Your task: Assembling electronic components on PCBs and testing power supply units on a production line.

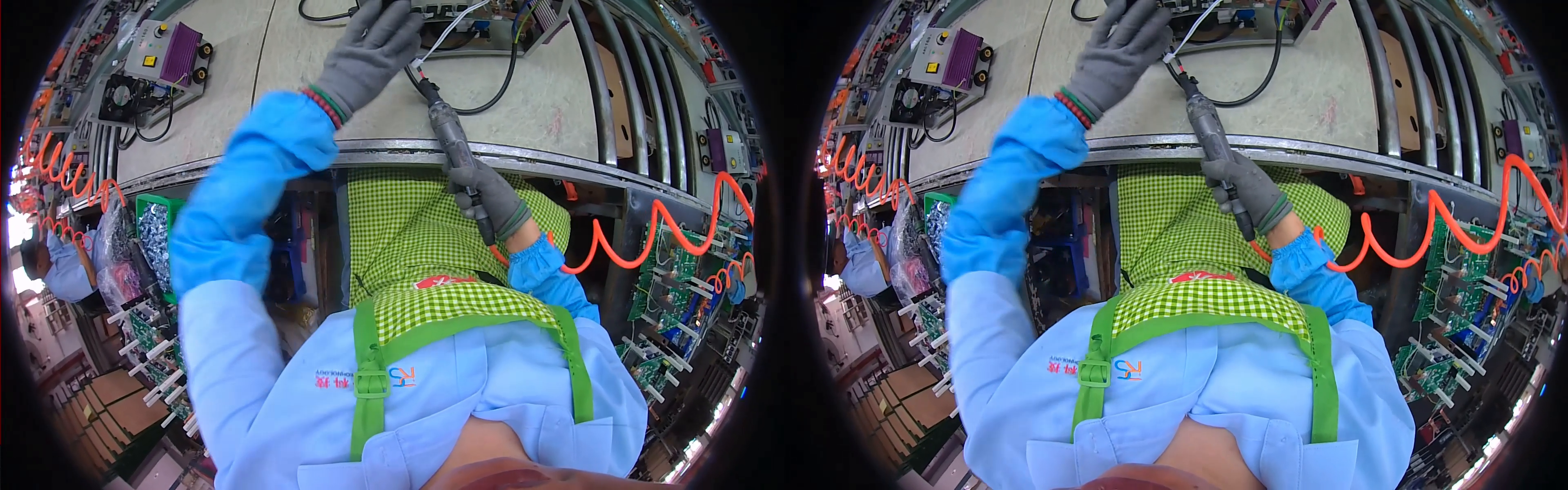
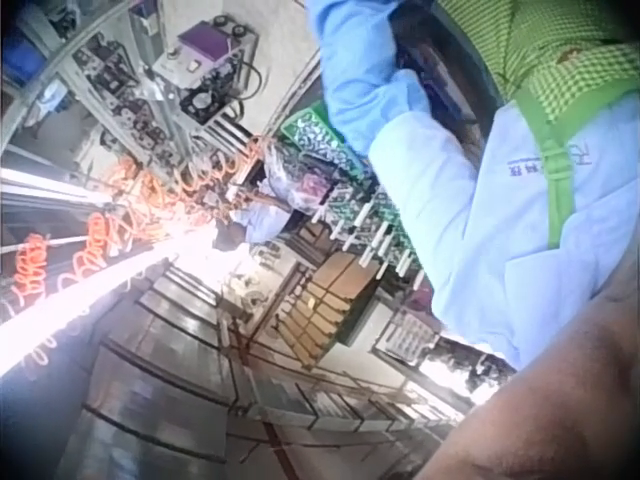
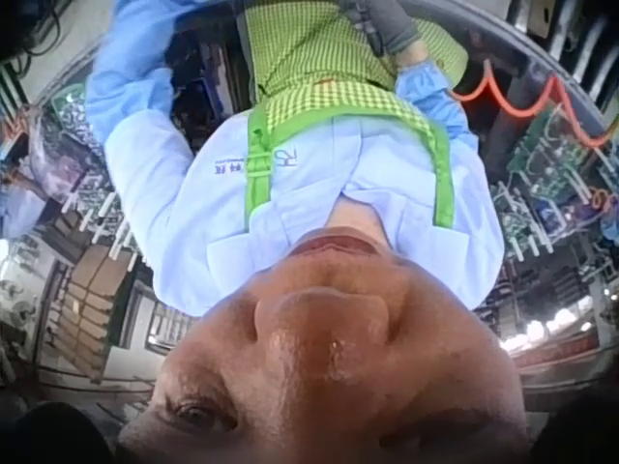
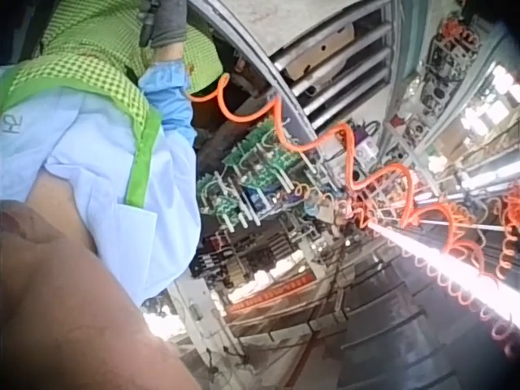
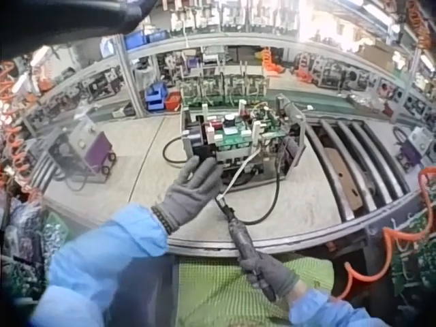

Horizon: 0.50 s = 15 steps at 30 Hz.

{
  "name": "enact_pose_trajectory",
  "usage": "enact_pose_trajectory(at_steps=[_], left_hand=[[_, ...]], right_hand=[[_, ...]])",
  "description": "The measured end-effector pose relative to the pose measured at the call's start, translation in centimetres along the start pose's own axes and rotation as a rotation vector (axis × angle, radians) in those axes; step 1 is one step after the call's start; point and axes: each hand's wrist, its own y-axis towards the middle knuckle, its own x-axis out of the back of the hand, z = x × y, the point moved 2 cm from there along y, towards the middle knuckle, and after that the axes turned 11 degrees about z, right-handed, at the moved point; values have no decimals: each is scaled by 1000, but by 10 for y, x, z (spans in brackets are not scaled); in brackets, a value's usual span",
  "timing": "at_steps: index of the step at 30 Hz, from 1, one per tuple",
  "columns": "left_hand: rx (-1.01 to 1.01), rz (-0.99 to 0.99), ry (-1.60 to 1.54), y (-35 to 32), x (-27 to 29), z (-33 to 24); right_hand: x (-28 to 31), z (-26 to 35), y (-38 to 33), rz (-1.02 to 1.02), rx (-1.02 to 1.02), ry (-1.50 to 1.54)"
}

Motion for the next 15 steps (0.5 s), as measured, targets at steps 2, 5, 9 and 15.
enact_pose_trajectory(at_steps=[2, 5, 9, 15], left_hand=[[-273, 155, -593, 12, 23, -8], [-34, 80, -1156, 52, 46, -11], [210, -469, -3695, 56, 43, -25], [343, -479, -3762, 50, 30, -37]], right_hand=[[-5, -3, 1, 18, 19, 59], [-16, -10, 5, 1, 6, 204], [-27, -13, 10, 2, 33, 266], [-40, -16, 16, -53, 40, 240]])
